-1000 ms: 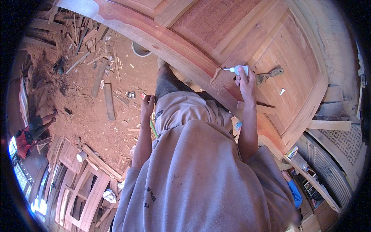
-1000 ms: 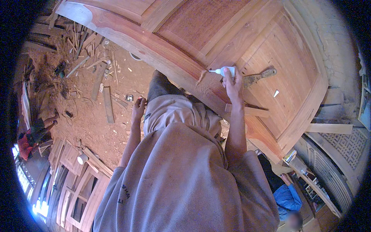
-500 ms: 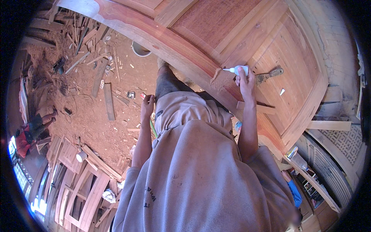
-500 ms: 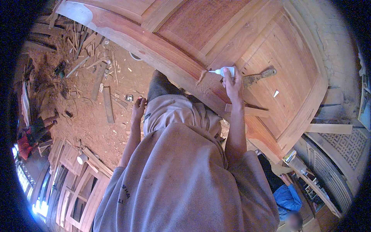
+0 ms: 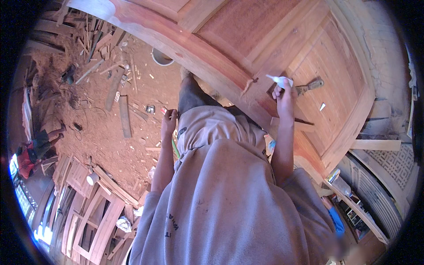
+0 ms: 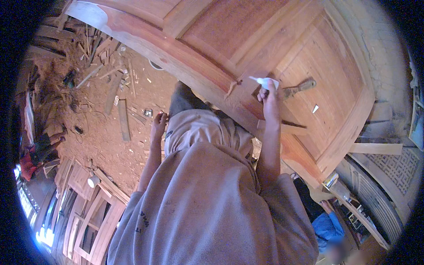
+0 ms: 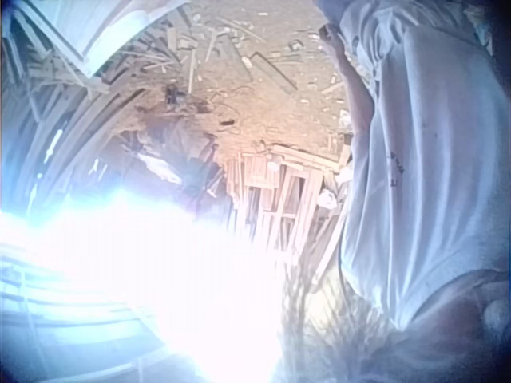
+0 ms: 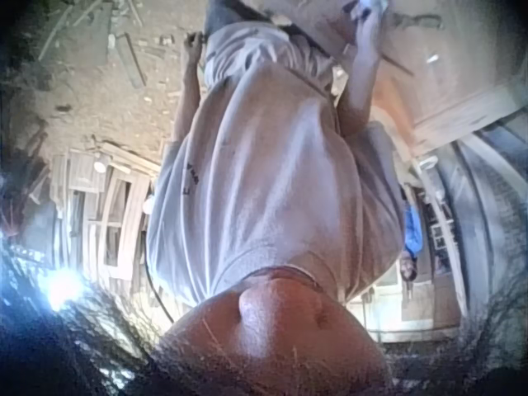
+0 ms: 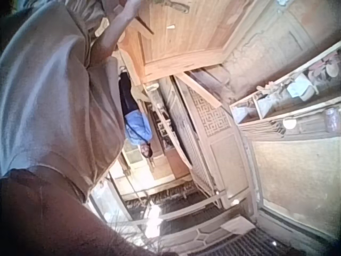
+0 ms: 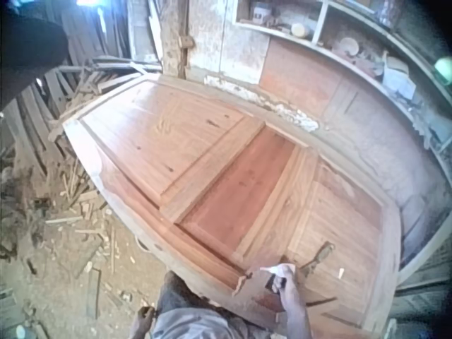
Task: The person applies adhesive from a tube to the joints of a wooden door and smooths the surface with a putty knife.
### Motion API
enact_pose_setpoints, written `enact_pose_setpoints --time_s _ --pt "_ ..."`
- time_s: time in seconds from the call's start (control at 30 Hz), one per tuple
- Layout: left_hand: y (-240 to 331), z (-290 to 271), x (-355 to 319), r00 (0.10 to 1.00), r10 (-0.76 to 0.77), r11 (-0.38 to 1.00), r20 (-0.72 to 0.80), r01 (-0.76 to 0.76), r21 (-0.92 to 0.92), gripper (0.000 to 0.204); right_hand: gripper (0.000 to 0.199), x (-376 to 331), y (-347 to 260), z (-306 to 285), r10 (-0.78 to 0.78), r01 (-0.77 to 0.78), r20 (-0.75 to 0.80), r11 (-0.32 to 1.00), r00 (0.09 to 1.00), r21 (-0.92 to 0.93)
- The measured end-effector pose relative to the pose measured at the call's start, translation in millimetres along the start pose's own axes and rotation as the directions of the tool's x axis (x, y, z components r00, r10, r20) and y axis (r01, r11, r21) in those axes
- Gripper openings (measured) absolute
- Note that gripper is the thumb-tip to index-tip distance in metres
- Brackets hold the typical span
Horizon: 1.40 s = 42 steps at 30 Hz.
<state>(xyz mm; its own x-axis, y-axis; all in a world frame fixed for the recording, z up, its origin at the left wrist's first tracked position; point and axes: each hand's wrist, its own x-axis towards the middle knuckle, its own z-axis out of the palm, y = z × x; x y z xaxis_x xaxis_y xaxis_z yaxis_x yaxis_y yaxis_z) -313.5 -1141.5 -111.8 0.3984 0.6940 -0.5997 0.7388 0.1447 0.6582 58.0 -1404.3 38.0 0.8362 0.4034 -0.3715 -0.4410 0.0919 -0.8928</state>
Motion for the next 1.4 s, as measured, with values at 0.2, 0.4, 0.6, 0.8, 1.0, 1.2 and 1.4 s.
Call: enact_pose_setpoints --time_s 0.2,0.4,0.6,0.8,1.0,1.2,1.4 --pt "60.9 -7.9 0.0 0.988 0.14 0.972 -0.068 -0.15 -0.182 0.034 0.027 -7.5 -13.4 -4.3 0.022 -0.014 -0.014 0.905 1.0 0.425" --pt "221.8 -17.4 -29.4 0.902 0.417 0.853 -0.114 -0.432 -0.293 0.028 0.025 -28.7 -24.8 59.8 0.076 -0.081 0.066 0.994 0.995 0.073" --pt "326.0 8.3 -70.0 0.542 0.783 0.605 0.304 -0.777 -0.173 0.028 0.031 -56.9 -14.8 116.4 -0.008 0.098 0.341 0.964 0.94 -0.249" --pt "297.7 25.1 -57.8 0.657 0.592 0.797 0.467 -0.561 -0.223 0.023 0.03 -65.5 -19.0 76.5 -0.146 0.133 0.046 0.673 0.988 -0.727" --pt "300.5 -0.2 -4.1 0.798 0.537 0.791 0.273 -0.364 -0.492 0.017 0.04 -125.2 -37.3 -37.1 -0.372 -0.011 0.008 -0.048 0.928 -0.999" --pt "325.4 -33.9 29.8 0.808 0.512 0.817 0.293 -0.352 -0.457 0.032 0.045 -128.4 -29.5 -46.0 -0.237 -0.072 -0.037 -0.143 0.971 -0.987" --pt "344.6 -62.1 53.0 0.786 0.528 0.819 0.321 -0.372 -0.436 0.035 0.049 -109.8 6.6 29.4 -0.497 -0.136 -0.187 0.138 0.847 -0.981"
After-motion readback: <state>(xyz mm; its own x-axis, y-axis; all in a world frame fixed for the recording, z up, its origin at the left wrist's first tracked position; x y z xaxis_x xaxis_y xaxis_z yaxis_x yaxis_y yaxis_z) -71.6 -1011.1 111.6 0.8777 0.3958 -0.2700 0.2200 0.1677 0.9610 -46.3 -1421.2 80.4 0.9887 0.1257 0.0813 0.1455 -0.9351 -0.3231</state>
